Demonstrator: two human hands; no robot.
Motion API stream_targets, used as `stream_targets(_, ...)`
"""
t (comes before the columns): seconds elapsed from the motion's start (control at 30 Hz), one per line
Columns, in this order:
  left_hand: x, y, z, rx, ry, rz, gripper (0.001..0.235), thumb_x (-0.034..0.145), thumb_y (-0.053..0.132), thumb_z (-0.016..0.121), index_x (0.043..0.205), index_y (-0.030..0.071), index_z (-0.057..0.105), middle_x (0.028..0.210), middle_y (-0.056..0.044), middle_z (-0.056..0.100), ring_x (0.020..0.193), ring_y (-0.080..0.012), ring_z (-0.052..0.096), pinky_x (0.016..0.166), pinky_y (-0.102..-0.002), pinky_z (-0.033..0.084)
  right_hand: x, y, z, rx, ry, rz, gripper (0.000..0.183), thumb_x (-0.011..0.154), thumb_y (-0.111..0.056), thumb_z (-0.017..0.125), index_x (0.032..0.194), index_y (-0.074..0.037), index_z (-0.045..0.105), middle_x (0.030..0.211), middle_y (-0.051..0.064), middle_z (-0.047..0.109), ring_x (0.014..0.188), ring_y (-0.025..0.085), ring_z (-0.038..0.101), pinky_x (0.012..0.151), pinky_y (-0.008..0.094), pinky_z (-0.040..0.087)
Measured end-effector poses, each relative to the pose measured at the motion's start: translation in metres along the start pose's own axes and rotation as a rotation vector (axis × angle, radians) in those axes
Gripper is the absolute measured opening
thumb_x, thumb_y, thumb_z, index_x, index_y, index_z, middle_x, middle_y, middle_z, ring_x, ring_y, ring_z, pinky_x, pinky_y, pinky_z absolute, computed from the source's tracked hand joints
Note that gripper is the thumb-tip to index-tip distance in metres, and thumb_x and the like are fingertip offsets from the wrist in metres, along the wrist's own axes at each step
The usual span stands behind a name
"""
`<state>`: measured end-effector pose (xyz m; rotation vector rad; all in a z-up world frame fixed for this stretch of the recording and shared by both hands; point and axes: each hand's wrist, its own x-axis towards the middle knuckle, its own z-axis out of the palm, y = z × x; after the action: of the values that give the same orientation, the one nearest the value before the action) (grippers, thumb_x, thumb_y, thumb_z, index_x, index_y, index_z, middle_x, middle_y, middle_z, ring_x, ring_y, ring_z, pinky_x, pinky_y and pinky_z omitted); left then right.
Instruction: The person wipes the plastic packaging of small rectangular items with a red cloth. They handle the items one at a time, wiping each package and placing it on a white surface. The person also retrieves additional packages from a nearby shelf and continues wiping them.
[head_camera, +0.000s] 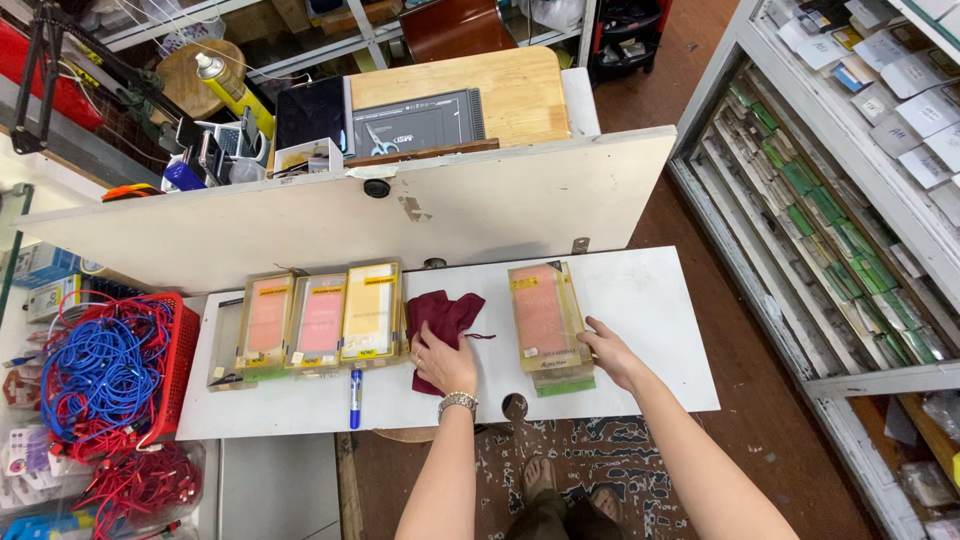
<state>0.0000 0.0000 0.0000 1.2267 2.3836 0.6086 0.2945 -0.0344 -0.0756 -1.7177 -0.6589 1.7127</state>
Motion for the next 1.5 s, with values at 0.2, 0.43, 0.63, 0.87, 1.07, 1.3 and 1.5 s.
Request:
stream_targets(0.2,0.014,-0.027,0.021,-0.197,-0.064,0.065,0.033,0.087,0.02,0.076,0.117,0.006,0.073,0.114,-0.015,0.075,0.11,-0.0304,0.069,0.098,-0.042,0.053,-0.056,-0.048,0.015,-0.295,0.32,-0.353,0.06,0.095,-0.031,0.058,0.15,-0.01,0.049,0.148,0.014,0.058,0.132,0.026,0.059,0.11,0.038,0.045)
stream_targets(0.43,-0.024,0.049,-0.023,-1.03,-0.384,0.163,0.028,0.095,0.011,0.067,0.117,-0.006,0.07,0.108,-0.015,0.074,0.095,-0.0176,0.066,0.083,-0.031,0.054,-0.127,-0.114,0.046,0.061,-0.079,-0.409,0.052,0.1,-0.036,0.057,0.147,-0.015,0.052,0.143,0.007,0.06,0.133,0.018,0.054,0.107,0.037,0.044)
stream_targets(0.63,-0.097,0.103,-0.045,-1.079,-1.089,0.027,0.044,0.104,0.032,0.052,0.135,0.004,0.066,0.121,-0.008,0.071,0.106,-0.017,0.065,0.087,-0.032,0.052,-0.142,-0.098,0.048,0.583,-0.124,-0.402,0.048,0.095,-0.019,0.066,0.141,-0.01,0.053,0.128,0.006,0.067,0.12,0.018,0.062,0.101,0.036,0.052)
stream_targets(0.87,-0.054,0.042,0.032,-0.98,-0.559,-0.046,0.045,0.101,0.028,0.053,0.133,-0.003,0.061,0.124,-0.015,0.07,0.108,-0.0224,0.066,0.09,-0.034,0.054,-0.151,-0.065,-0.031,0.528,0.236,-0.544,0.042,0.097,-0.016,0.064,0.137,-0.004,0.055,0.122,0.012,0.068,0.106,0.021,0.069,0.09,0.037,0.058)
stream_targets(1.07,-0.01,-0.014,0.122,-0.819,-0.589,-0.094,0.04,0.099,0.025,0.058,0.123,-0.006,0.066,0.112,-0.013,0.07,0.095,-0.0204,0.062,0.079,-0.033,0.049,-0.163,-0.066,-0.027,0.615,0.185,-0.469,0.042,0.099,-0.026,0.06,0.136,-0.006,0.054,0.122,0.01,0.069,0.109,0.021,0.068,0.093,0.037,0.057)
stream_targets(1.3,0.002,-0.012,0.126,-0.692,-0.979,-0.215,0.027,0.095,0.013,0.06,0.118,0.003,0.069,0.103,-0.007,0.074,0.078,-0.0134,0.067,0.064,-0.026,0.053,-0.133,-0.065,0.034,0.388,0.37,-0.51,0.044,0.099,-0.029,0.062,0.137,-0.006,0.056,0.126,0.006,0.068,0.114,0.016,0.065,0.099,0.032,0.051)
stream_targets(1.5,0.001,0.02,0.101,-0.871,-1.077,0.071,0.031,0.105,0.015,0.059,0.127,-0.007,0.061,0.107,-0.011,0.065,0.073,-0.0144,0.052,0.057,-0.03,0.041,-0.128,-0.078,0.087,-0.079,0.449,-0.471,0.067,0.093,-0.045,0.068,0.143,-0.006,0.047,0.134,0.013,0.064,0.126,0.025,0.061,0.107,0.037,0.046)
